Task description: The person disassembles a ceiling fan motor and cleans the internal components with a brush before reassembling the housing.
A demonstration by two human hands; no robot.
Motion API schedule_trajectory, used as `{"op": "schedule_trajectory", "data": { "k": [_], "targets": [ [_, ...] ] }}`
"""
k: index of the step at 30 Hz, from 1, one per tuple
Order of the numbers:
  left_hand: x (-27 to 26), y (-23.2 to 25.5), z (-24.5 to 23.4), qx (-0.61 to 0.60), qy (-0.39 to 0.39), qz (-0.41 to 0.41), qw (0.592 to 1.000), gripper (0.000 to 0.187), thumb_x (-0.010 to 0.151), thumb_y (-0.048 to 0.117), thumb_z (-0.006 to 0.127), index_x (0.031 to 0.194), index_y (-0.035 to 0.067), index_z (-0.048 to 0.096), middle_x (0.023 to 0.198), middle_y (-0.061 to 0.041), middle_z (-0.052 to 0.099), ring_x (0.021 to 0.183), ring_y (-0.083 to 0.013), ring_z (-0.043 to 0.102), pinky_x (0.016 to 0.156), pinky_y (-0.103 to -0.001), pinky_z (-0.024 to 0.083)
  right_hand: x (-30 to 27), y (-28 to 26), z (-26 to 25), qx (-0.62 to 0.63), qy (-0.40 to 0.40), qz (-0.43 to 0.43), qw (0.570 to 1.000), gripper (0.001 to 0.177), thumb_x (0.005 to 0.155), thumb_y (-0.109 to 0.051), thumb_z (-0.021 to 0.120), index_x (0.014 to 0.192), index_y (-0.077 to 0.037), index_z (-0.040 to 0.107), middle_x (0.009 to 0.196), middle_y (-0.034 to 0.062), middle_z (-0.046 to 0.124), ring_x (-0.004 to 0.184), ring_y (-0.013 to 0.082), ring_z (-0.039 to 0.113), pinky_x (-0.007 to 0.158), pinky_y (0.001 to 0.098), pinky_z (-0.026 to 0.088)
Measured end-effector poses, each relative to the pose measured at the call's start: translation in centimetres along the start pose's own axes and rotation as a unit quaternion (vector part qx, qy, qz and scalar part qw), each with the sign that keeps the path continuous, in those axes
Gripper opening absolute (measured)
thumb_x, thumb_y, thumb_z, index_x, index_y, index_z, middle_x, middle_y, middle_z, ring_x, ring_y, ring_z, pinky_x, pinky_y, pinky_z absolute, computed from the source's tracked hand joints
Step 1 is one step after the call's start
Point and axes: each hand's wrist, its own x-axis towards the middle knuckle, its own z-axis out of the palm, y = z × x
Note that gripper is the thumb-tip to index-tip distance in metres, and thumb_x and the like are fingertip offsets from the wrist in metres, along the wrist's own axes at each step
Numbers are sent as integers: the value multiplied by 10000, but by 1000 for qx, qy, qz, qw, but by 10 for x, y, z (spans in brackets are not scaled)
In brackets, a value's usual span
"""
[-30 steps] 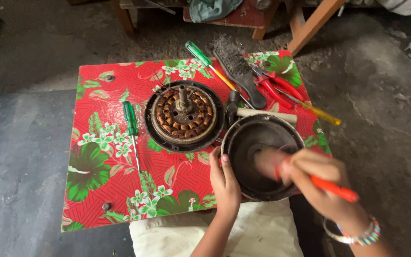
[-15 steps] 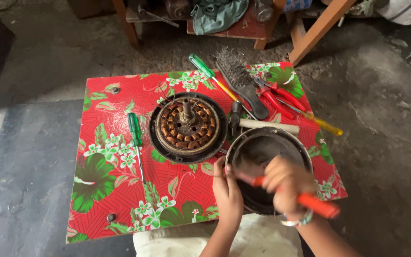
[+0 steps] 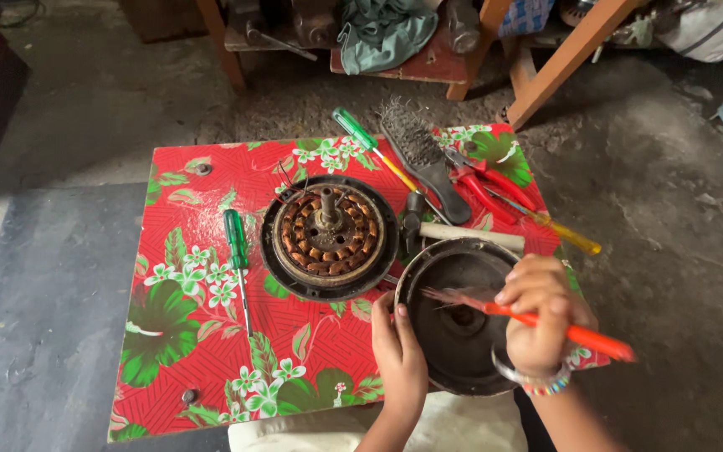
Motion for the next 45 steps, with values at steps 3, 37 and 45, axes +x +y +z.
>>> {"op": "schedule_trajectory", "data": {
  "k": [3,37,45],
  "targets": [
    [1,-4,0,-12,-14,16,1000,347,1061,227,454,1258,-24,591,1148,-170,684,1074,-281,655,988,-367,479,-19,-1,-11,156,83,146,973,455,1126,-339,381,784,-53,470,650,109,544,621,248,520,674,432,455],
    [24,25,-34,-401,-267,-234,844,1117,579,-179,526,1616,82,202,1629,-117,362,1499,-274,358,1173,-411,321,-9,-31,-62,-49,-316,326,889,164,826,-112,770,694,-17,775,667,42,762,584,116,742,542,268,561],
    [31,27,-34,-435,-278,-241,822,1143,553,-194,518,1622,69,211,1625,-128,375,1492,-269,375,1171,-378,351,24,-17,-83,-249,-243,58,936,111,829,-119,779,818,-16,740,766,65,701,623,129,668,548,252,503]
  ]
}}
